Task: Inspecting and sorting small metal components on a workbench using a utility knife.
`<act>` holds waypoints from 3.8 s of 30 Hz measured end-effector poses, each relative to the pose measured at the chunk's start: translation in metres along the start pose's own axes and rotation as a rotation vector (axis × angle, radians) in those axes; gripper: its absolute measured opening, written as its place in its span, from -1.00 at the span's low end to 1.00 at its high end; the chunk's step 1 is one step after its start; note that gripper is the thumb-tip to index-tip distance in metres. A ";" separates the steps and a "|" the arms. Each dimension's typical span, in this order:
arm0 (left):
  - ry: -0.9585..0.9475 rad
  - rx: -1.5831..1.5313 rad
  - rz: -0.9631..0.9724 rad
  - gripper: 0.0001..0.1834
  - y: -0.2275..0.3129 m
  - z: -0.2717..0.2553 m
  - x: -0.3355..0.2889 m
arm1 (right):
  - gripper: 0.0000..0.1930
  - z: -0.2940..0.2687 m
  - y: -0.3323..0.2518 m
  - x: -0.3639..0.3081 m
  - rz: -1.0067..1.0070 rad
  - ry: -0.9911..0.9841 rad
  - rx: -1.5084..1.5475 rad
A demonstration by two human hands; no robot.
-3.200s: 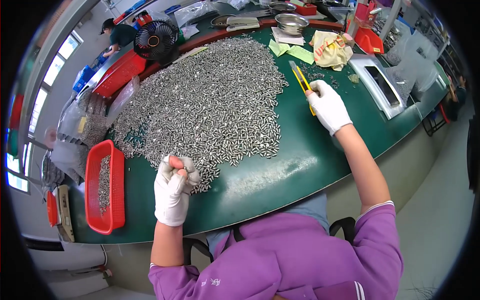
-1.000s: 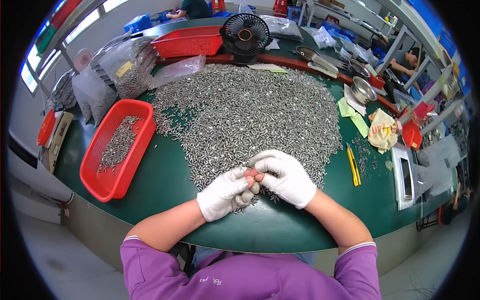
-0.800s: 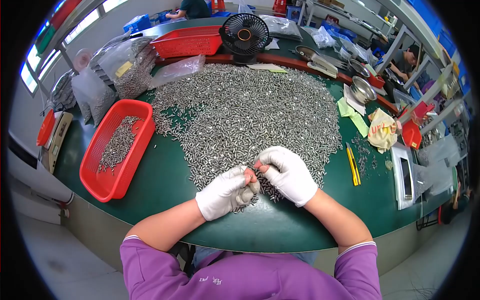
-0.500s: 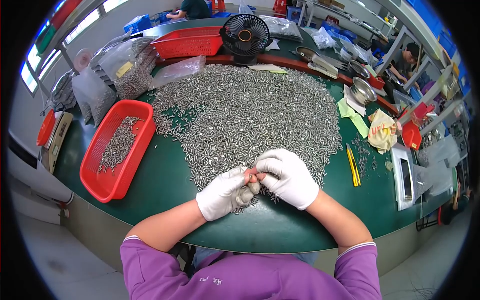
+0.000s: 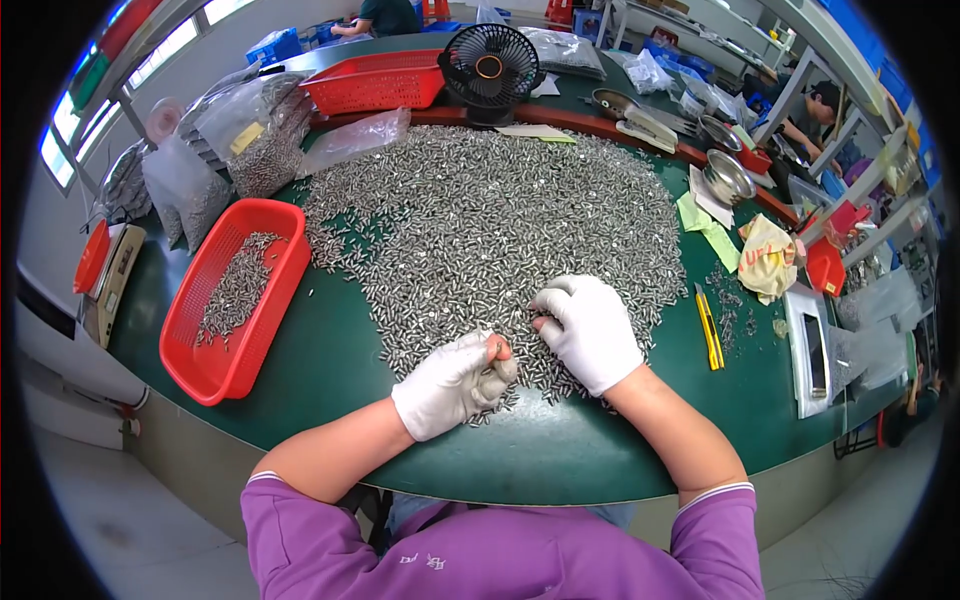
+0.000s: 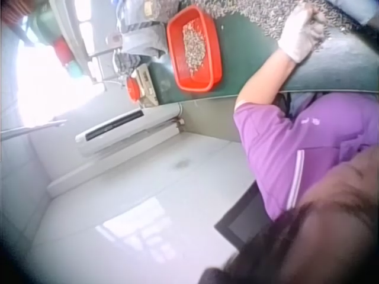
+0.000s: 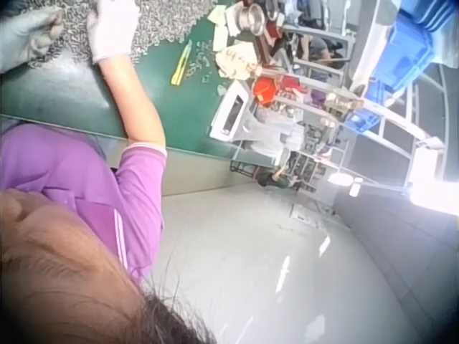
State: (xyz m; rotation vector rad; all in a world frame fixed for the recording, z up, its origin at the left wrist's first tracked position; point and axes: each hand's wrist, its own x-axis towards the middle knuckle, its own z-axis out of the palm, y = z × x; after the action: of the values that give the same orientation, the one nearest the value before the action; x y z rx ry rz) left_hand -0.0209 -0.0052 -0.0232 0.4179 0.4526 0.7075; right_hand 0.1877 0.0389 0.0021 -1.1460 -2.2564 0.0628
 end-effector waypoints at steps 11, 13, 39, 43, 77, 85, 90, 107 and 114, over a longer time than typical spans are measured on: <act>0.069 0.005 0.028 -0.89 -0.018 0.002 -0.006 | -0.82 -0.019 -0.047 -0.002 -0.356 0.017 0.151; 0.045 -0.028 0.018 -0.87 -0.020 0.002 -0.005 | -0.82 -0.018 -0.048 -0.004 -0.367 -0.005 0.091; 0.096 -0.013 0.035 -0.87 -0.025 0.004 -0.008 | -0.82 -0.021 -0.058 -0.007 -0.274 -0.026 -0.053; 0.040 -0.037 0.011 -0.85 -0.022 0.002 -0.009 | -0.79 -0.026 -0.036 0.006 -0.102 0.121 -0.221; 0.114 0.030 -0.004 -0.73 -0.010 0.009 -0.006 | -0.91 -0.003 0.020 0.003 0.144 -0.274 -0.145; 0.024 0.006 0.018 -0.77 -0.009 0.005 -0.006 | -0.88 -0.014 0.014 0.006 0.127 -0.160 0.009; 0.019 0.015 0.008 -0.81 -0.009 0.005 -0.004 | -0.88 -0.016 -0.006 -0.007 0.313 -0.260 0.551; 0.010 0.138 -0.056 -0.85 -0.008 0.007 -0.002 | -0.82 -0.012 -0.017 -0.030 0.204 0.030 0.011; 0.021 0.204 -0.041 -0.81 -0.010 0.008 -0.003 | -0.90 -0.003 0.004 -0.034 0.268 -0.063 -0.142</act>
State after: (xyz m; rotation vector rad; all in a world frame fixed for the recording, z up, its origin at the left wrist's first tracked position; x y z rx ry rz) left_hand -0.0135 -0.0163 -0.0208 0.5917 0.5543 0.6282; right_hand 0.2077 0.0154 -0.0129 -1.5372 -2.1758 0.0462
